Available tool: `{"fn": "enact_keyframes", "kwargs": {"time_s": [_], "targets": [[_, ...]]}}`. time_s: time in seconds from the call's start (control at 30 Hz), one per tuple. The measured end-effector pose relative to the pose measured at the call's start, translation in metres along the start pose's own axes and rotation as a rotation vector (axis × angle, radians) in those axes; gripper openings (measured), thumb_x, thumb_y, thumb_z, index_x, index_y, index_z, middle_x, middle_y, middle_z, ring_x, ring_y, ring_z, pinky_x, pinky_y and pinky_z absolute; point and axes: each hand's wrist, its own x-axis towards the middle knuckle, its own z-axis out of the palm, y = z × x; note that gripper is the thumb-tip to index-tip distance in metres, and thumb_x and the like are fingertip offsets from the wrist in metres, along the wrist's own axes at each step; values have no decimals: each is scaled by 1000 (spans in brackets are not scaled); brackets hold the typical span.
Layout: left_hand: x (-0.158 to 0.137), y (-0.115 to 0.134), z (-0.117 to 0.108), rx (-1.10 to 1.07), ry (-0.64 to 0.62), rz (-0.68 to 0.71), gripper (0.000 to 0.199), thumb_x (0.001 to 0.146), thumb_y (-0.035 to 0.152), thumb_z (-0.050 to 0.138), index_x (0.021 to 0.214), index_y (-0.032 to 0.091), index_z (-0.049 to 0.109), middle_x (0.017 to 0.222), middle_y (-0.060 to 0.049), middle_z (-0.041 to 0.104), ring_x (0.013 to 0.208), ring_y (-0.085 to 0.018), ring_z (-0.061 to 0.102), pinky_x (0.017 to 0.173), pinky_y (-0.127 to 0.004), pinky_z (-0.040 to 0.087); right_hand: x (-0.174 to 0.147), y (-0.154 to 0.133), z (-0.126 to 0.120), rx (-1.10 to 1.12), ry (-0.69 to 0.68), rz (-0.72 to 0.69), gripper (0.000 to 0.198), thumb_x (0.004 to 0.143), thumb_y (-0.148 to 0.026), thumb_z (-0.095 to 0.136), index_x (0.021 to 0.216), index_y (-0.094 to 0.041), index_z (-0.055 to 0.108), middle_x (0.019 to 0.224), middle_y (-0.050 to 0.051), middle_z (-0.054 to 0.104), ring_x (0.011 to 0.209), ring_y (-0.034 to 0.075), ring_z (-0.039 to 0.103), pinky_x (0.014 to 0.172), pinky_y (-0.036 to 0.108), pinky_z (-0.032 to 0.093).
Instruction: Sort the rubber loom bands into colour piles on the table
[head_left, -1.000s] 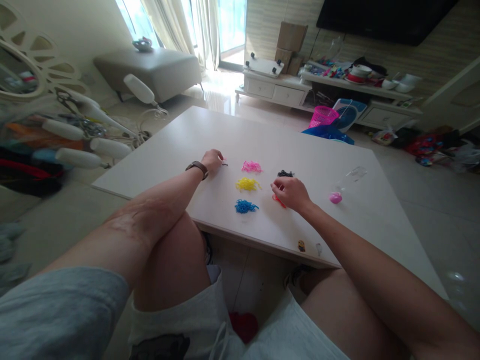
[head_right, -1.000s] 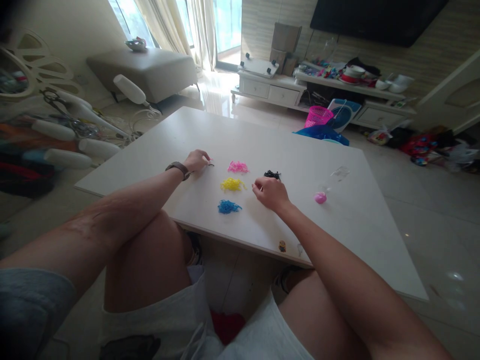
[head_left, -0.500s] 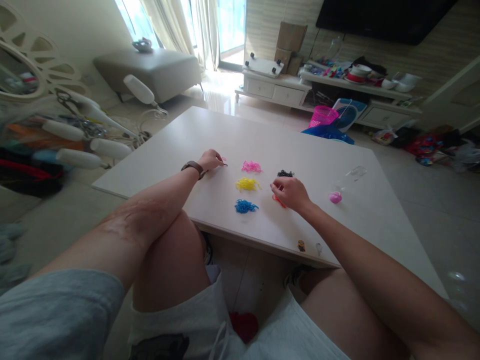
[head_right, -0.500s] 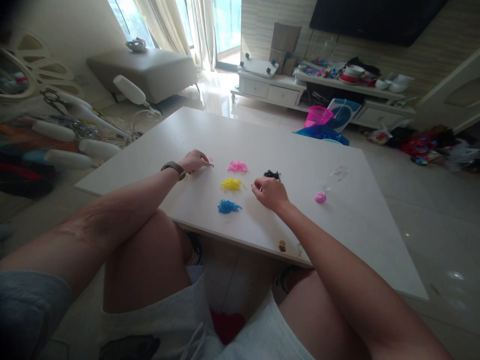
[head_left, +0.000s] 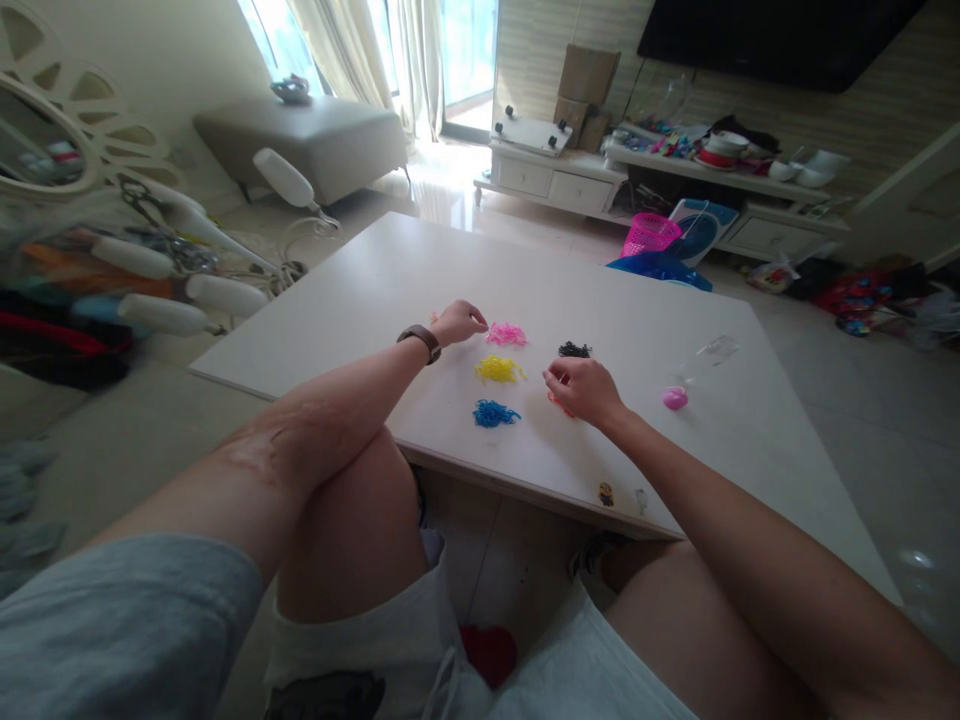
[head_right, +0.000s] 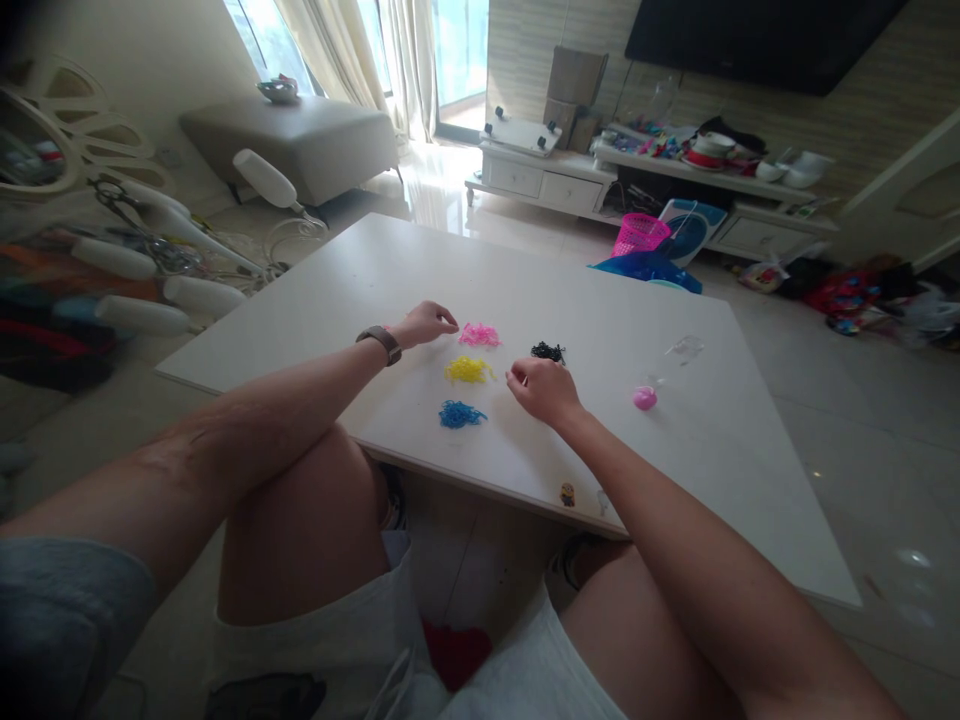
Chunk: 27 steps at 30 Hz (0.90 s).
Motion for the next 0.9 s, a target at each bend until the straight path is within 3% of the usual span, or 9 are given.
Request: {"fn": "enact_keyframes", "kwargs": {"time_s": [0.13,0.23,0.33,0.47,0.6,0.9], "targets": [[-1,13,12,-18,35,144,26,81,28,73,102,17,81,77,-3,68,77,-17,62,78,-29,49,0,-1,0,0,0,4,27,92,-36,54,76,-22,72,80,4,74,70,18,62,65,29,37],[-4,22,16,-243,-39,98,23,87,25,64,101,13,78,75,-5,66,72,-15,61,74,-28,51,0,-1,-1,-9,0,7,27,92,-35,54,77,-23,72,80,4,74,70,18,62,65,29,37],[-12,27,17,-578,-209,-35,21,89,20,58,93,9,76,73,-8,66,67,-14,61,72,-28,53,-1,0,-1,-9,2,11,27,92,-35,54,76,-23,72,80,4,74,70,18,62,64,30,36],[-28,29,17,-871,-504,-125,18,89,17,59,91,7,74,93,-16,73,79,-16,69,85,-30,55,0,1,-1,15,10,6,24,92,-34,55,78,-22,71,81,3,74,69,17,62,65,29,37],[-43,33,18,-897,-677,-75,14,85,5,64,97,6,72,106,-20,75,95,-20,73,96,-32,54,0,2,0,48,29,-5,20,91,-32,56,83,-23,71,85,3,75,70,17,63,67,29,40],[-63,47,35,-837,-836,-5,16,83,5,75,99,7,73,101,-18,78,97,-22,76,106,-39,52,1,4,2,142,127,-50,20,92,-31,58,104,-21,72,102,6,73,85,20,67,75,31,47]]}}
